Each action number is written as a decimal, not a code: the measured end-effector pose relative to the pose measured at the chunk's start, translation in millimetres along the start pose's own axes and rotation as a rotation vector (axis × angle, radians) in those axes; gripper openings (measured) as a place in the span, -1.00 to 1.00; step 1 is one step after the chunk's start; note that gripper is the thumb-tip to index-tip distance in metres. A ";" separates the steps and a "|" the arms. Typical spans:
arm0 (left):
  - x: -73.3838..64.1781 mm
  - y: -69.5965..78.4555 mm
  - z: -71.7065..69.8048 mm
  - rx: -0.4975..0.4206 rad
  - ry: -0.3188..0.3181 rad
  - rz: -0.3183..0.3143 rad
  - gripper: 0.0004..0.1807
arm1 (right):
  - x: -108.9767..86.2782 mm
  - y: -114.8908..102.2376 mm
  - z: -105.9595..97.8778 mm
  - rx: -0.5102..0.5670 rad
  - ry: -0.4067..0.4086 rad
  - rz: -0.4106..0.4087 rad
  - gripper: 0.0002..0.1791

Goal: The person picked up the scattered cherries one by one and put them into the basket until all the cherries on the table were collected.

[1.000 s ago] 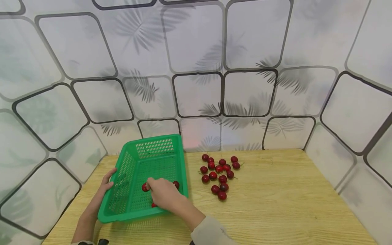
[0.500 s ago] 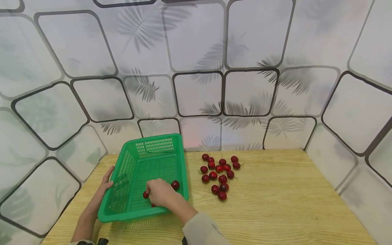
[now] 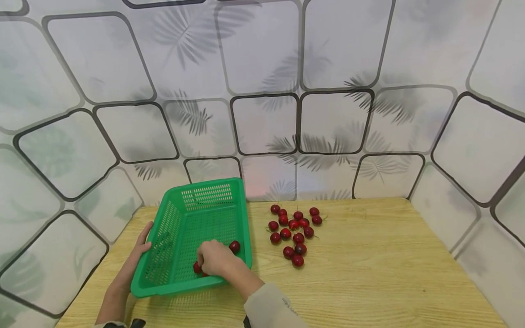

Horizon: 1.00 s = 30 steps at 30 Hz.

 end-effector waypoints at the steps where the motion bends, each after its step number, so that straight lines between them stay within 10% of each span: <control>1: 0.2 0.0 0.1 0.002 -0.001 0.000 -0.29 | -0.1 -0.1 -0.1 -0.004 -0.001 -0.003 -0.84; 30: 1.5 -0.8 -1.0 0.000 0.002 -0.011 -0.28 | -1.5 0.2 -6.7 0.023 0.069 0.004 -0.86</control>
Point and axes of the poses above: each hand's wrist, its own x-axis towards the middle knuckle, its own z-axis out of the palm, y = z × x, the point moved 8 cm from there along x, towards the middle knuckle, and after that the axes turned 2 degrees about -x, right-handed, at the moved point
